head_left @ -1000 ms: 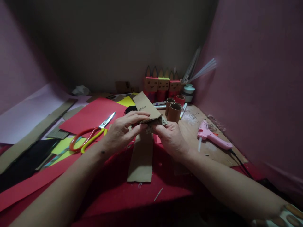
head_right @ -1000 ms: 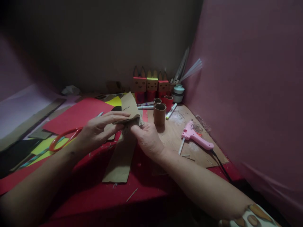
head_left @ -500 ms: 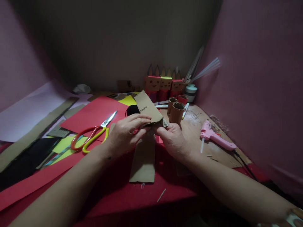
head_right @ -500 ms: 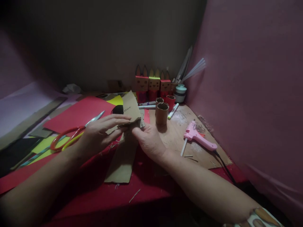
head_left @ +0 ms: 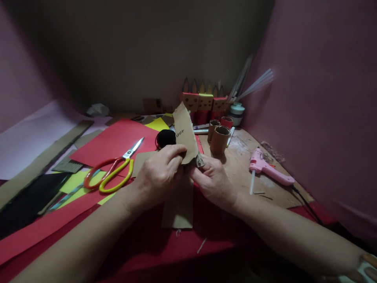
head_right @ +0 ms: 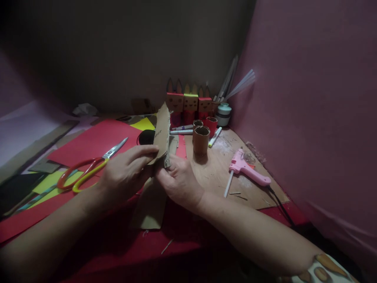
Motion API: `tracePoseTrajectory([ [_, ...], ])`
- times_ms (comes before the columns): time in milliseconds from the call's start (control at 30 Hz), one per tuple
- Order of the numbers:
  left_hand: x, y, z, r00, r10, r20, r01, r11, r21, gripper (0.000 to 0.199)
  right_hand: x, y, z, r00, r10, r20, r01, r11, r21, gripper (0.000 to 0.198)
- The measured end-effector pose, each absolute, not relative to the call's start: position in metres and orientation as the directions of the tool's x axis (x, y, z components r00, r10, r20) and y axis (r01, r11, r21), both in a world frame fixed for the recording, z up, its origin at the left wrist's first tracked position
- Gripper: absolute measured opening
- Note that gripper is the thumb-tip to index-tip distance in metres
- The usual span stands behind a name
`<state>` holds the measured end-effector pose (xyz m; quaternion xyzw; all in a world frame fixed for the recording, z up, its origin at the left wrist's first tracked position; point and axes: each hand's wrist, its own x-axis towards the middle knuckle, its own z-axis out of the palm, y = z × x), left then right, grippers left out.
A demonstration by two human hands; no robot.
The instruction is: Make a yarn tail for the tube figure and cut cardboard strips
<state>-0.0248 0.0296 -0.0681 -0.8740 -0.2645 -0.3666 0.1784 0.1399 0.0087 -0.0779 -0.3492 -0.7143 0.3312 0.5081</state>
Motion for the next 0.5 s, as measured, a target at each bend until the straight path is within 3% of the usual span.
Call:
tracePoseTrajectory([
  [300,-0.0200,0.0247,-0.0596,0.495,0.415,0.764,0.627,-0.779,0.017,0.010,0.1391,0.0108,-0.0795,-0.218,0.904,0.367,0.013,0.379,-0.925,0.020],
  [500,-0.0226,0.0277,-0.0618,0.487,0.460,0.742,0.619,-0.782,0.078,0.006,0.1396,0.0130,-0.0821,-0.224,0.893,0.391,0.018,0.405,-0.914,0.018],
])
